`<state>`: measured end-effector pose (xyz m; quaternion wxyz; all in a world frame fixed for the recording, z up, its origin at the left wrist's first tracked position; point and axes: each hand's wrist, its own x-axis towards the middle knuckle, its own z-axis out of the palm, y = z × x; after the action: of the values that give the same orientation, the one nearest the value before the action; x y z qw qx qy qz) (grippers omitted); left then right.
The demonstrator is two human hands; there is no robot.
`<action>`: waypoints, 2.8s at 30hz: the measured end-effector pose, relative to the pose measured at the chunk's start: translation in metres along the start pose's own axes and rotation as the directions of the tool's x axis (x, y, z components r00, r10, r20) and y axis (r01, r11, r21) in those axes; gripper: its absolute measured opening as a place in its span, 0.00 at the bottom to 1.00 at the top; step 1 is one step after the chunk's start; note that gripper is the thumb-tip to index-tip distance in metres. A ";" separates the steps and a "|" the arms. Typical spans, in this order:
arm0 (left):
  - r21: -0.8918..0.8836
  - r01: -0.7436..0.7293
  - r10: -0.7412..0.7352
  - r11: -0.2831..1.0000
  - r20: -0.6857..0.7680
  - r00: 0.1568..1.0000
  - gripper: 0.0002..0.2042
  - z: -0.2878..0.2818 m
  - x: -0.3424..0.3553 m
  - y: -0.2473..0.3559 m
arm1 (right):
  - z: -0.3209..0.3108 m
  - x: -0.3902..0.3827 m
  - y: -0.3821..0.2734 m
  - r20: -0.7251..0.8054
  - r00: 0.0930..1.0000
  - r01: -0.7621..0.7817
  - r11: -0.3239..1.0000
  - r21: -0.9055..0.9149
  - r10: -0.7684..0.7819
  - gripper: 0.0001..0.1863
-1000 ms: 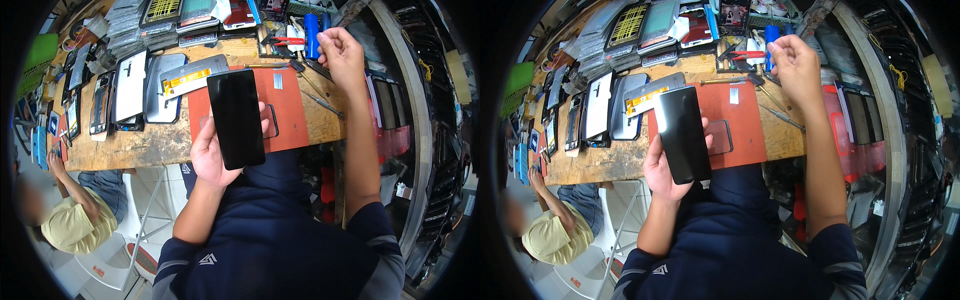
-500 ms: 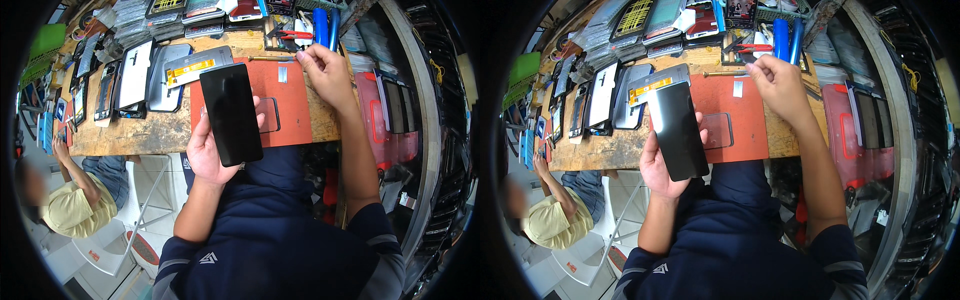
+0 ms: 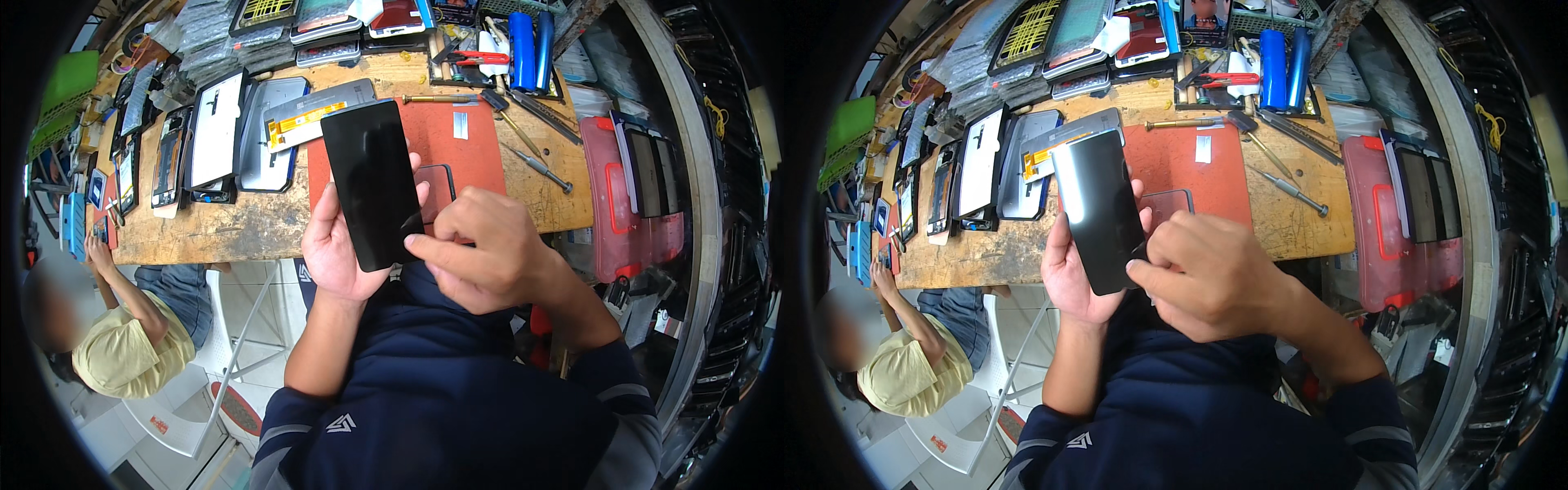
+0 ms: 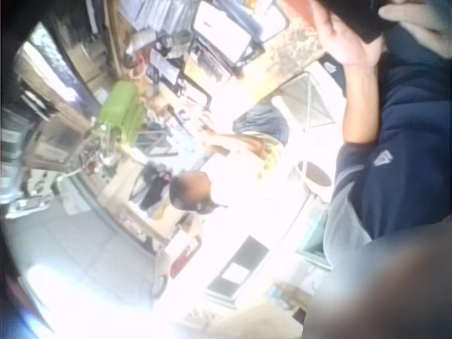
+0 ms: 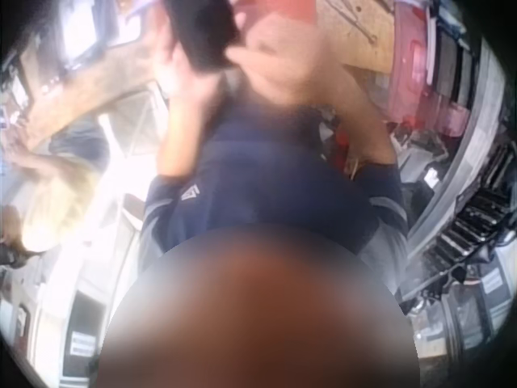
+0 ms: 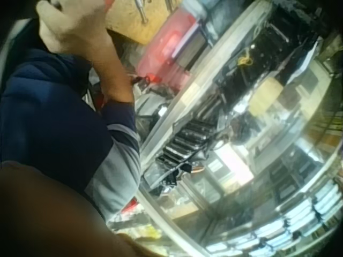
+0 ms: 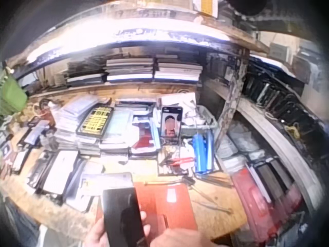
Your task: The person cleans a smartphone screen with a cloth, then handles a detached screen assembly and places it on a red mat. They use a vacuum press machine to bond the screen, then move to a heating station to apply heat to the assembly.
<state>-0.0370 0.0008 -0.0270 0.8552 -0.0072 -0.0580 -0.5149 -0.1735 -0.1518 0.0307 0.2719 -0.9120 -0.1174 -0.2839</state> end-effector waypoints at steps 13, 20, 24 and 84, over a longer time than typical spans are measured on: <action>0.014 0.001 -0.002 1.000 0.029 1.000 0.31 -0.003 0.000 0.007 | -0.005 -0.001 -0.005 0.013 1.000 0.020 0.999 0.036 -0.020 0.11; -0.073 0.002 0.003 0.997 0.072 0.997 0.32 -0.001 0.000 0.007 | 0.003 -0.011 0.003 -0.060 0.990 -0.128 0.991 0.036 0.130 0.13; -0.143 -0.026 0.028 0.989 0.011 1.000 0.32 0.002 -0.002 0.006 | 0.005 -0.017 0.008 -0.031 0.989 -0.144 0.990 0.002 0.144 0.11; 0.935 0.158 -0.566 -0.319 -0.321 0.759 0.38 -0.047 -0.084 0.054 | 0.020 -0.031 0.026 -0.082 0.921 -0.387 0.920 -0.064 0.382 0.06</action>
<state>-0.0239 0.0963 -0.0804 0.3183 0.5827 -0.5368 -0.5206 -0.1800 -0.1639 -0.0125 0.2900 -0.9171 0.0845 -0.2600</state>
